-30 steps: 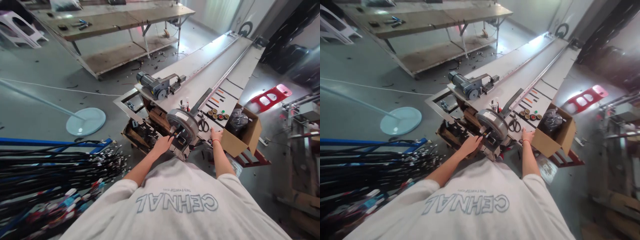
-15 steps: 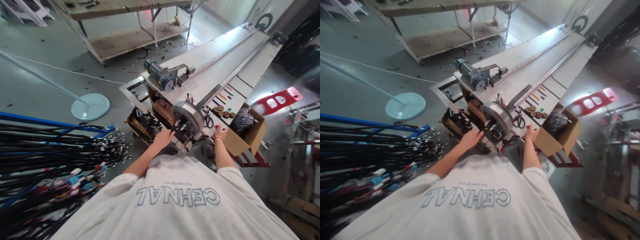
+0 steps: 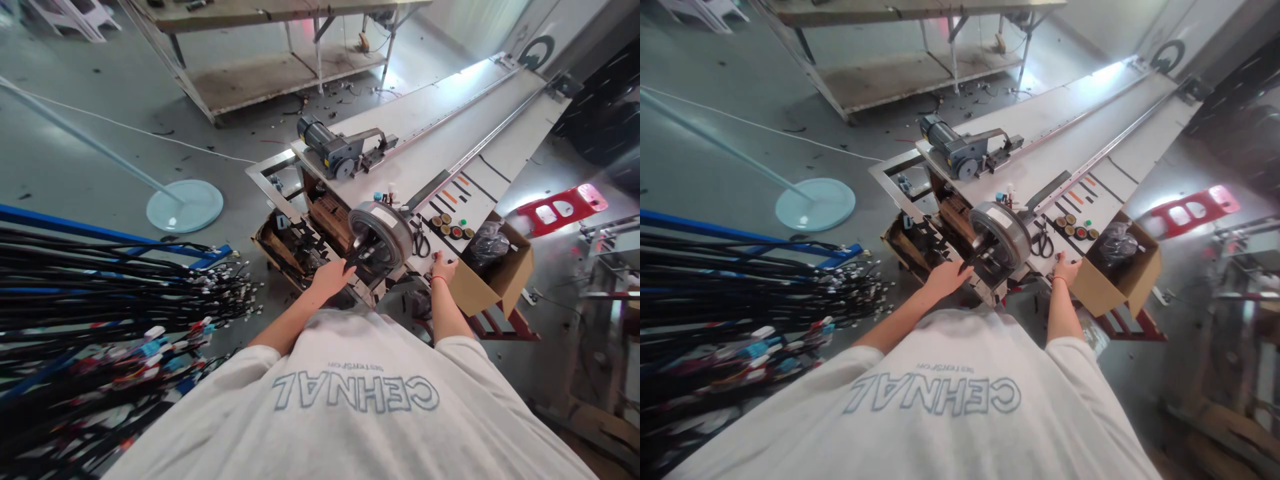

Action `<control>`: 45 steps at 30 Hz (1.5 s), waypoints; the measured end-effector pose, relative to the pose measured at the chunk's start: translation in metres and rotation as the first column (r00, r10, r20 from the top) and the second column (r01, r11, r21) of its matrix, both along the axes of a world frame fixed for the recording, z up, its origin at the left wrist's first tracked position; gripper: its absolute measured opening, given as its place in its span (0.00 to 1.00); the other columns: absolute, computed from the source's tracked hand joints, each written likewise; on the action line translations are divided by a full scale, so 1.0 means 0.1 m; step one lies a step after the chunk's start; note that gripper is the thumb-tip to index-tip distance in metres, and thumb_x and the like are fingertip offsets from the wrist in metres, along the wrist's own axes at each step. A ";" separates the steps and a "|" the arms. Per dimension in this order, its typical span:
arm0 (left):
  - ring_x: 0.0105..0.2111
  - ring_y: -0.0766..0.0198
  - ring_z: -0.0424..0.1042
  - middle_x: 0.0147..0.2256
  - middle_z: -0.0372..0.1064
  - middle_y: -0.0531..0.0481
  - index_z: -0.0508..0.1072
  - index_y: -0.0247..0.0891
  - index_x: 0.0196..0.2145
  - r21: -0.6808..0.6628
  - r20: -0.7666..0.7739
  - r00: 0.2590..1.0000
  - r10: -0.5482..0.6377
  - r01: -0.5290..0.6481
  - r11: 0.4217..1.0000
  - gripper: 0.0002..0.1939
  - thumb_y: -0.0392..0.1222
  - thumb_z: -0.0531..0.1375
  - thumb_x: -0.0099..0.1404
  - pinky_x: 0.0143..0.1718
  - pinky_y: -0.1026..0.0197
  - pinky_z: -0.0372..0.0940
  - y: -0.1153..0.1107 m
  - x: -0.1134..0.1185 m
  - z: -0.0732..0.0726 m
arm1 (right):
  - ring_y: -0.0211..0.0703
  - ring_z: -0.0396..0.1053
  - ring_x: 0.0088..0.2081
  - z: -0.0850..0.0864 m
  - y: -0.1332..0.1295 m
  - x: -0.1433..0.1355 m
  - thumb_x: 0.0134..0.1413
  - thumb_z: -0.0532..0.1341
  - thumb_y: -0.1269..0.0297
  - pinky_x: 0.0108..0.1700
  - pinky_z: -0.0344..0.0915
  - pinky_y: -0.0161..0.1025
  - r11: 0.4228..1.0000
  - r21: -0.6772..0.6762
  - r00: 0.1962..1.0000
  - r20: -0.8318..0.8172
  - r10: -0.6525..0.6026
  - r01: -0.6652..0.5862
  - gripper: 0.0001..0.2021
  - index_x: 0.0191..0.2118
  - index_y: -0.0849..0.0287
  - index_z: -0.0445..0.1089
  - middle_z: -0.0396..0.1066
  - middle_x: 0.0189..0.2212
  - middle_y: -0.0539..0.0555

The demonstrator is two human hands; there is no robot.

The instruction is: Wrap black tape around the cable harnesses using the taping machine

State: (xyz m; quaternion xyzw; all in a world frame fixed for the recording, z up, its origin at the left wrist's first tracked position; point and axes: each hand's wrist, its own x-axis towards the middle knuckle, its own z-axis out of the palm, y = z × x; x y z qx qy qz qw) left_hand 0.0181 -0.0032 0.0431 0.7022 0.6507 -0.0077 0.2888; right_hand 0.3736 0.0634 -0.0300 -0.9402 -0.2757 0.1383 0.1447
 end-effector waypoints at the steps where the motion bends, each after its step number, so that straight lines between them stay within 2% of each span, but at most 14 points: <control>1: 0.42 0.53 0.76 0.38 0.76 0.39 0.72 0.34 0.43 -0.001 0.009 1.000 0.013 -0.013 1.000 0.22 0.54 0.47 0.72 0.41 0.59 0.66 -0.02 -0.01 -0.02 | 0.59 0.61 0.60 0.00 0.00 0.00 0.61 0.43 0.38 0.56 0.60 0.49 1.000 -0.007 1.000 -0.001 0.007 -0.007 0.40 0.69 0.63 0.47 0.58 0.62 0.69; 5: 0.41 0.54 0.76 0.38 0.76 0.40 0.73 0.36 0.41 -0.005 0.014 0.999 0.050 -0.050 0.999 0.22 0.56 0.47 0.71 0.40 0.60 0.65 -0.10 -0.10 -0.07 | 0.59 0.59 0.61 0.00 0.01 0.01 0.62 0.42 0.40 0.56 0.60 0.49 1.000 -0.020 1.000 -0.001 0.015 -0.015 0.39 0.69 0.63 0.46 0.56 0.63 0.69; 8: 0.41 0.54 0.76 0.39 0.76 0.40 0.72 0.36 0.43 0.006 0.003 0.998 0.061 -0.061 0.998 0.23 0.57 0.47 0.71 0.40 0.60 0.65 -0.12 -0.11 -0.06 | 0.59 0.61 0.60 -0.01 0.01 0.01 0.61 0.44 0.39 0.56 0.61 0.48 1.000 -0.001 1.000 0.007 -0.002 0.002 0.40 0.70 0.63 0.44 0.58 0.62 0.69; 12: 0.42 0.55 0.76 0.41 0.76 0.39 0.69 0.35 0.48 0.034 -0.008 0.998 0.064 -0.064 0.997 0.21 0.52 0.45 0.73 0.41 0.59 0.65 -0.08 -0.02 -0.04 | 0.58 0.62 0.59 -0.01 0.00 -0.01 0.60 0.44 0.37 0.56 0.61 0.48 0.999 0.025 1.000 0.008 -0.020 0.020 0.39 0.67 0.61 0.51 0.60 0.61 0.68; 16: 0.40 0.56 0.76 0.37 0.75 0.39 0.70 0.33 0.43 0.021 0.051 0.998 0.029 -0.031 0.999 0.21 0.48 0.42 0.75 0.42 0.59 0.65 -0.04 0.06 -0.10 | 0.59 0.60 0.60 0.01 0.01 -0.03 0.61 0.43 0.38 0.57 0.59 0.49 1.000 0.010 1.000 0.011 -0.010 0.010 0.37 0.65 0.61 0.55 0.59 0.61 0.69; 22: 0.39 0.56 0.76 0.36 0.76 0.39 0.71 0.33 0.41 0.030 0.081 0.996 0.027 -0.029 0.999 0.21 0.47 0.42 0.75 0.42 0.59 0.65 -0.02 0.01 -0.15 | 0.59 0.60 0.61 0.02 0.01 -0.04 0.61 0.40 0.37 0.58 0.59 0.50 1.000 0.007 1.000 0.005 -0.026 0.026 0.38 0.66 0.62 0.54 0.58 0.62 0.69; 27: 0.40 0.57 0.76 0.37 0.76 0.38 0.71 0.32 0.42 0.055 0.114 0.993 0.029 -0.035 0.998 0.21 0.47 0.43 0.75 0.43 0.60 0.65 0.00 -0.03 -0.15 | 0.58 0.59 0.62 -0.01 0.00 -0.01 0.60 0.46 0.38 0.59 0.58 0.49 0.999 0.038 1.000 -0.002 -0.028 0.028 0.39 0.66 0.63 0.52 0.56 0.63 0.69; 31: 0.40 0.55 0.76 0.37 0.76 0.38 0.72 0.33 0.41 0.056 0.162 0.987 0.016 -0.026 0.998 0.21 0.49 0.45 0.73 0.42 0.60 0.65 -0.01 -0.02 -0.18 | 0.59 0.60 0.61 -0.04 0.00 0.01 0.58 0.52 0.39 0.59 0.57 0.49 0.990 0.125 0.997 -0.030 -0.064 0.067 0.40 0.67 0.64 0.51 0.59 0.61 0.69; 35: 0.38 0.53 0.76 0.35 0.77 0.39 0.75 0.34 0.36 0.009 0.204 0.974 0.097 -0.101 0.995 0.20 0.50 0.49 0.71 0.39 0.59 0.65 -0.13 -0.16 -0.28 | 0.59 0.61 0.60 -0.05 0.00 0.02 0.55 0.57 0.41 0.60 0.57 0.50 0.973 0.202 0.992 -0.077 -0.100 0.113 0.42 0.67 0.64 0.50 0.60 0.61 0.69; 39: 0.37 0.54 0.76 0.35 0.78 0.40 0.78 0.34 0.34 -0.014 0.324 0.934 0.151 -0.155 0.988 0.19 0.48 0.52 0.68 0.39 0.60 0.65 -0.40 -0.42 -0.42 | 0.61 0.61 0.60 -0.07 0.00 0.04 0.54 0.58 0.41 0.60 0.57 0.53 0.969 0.216 0.991 -0.083 -0.102 0.118 0.42 0.67 0.63 0.51 0.61 0.60 0.69; 42: 0.37 0.52 0.76 0.35 0.78 0.40 0.78 0.34 0.35 -0.053 0.305 0.932 0.197 -0.189 0.980 0.19 0.48 0.52 0.67 0.40 0.59 0.65 -0.58 -0.53 -0.51 | 0.61 0.61 0.60 -0.09 0.01 0.05 0.55 0.58 0.42 0.60 0.57 0.53 0.970 0.217 0.992 -0.072 -0.100 0.113 0.41 0.67 0.64 0.51 0.61 0.60 0.70; 45: 0.40 0.51 0.76 0.37 0.78 0.38 0.79 0.33 0.37 -0.050 0.271 0.933 0.239 -0.234 0.971 0.19 0.49 0.53 0.66 0.41 0.59 0.65 -0.65 -0.52 -0.56 | 0.61 0.62 0.60 -0.10 0.01 0.05 0.55 0.58 0.42 0.59 0.58 0.53 0.970 0.218 0.994 -0.062 -0.094 0.105 0.42 0.67 0.66 0.51 0.61 0.59 0.71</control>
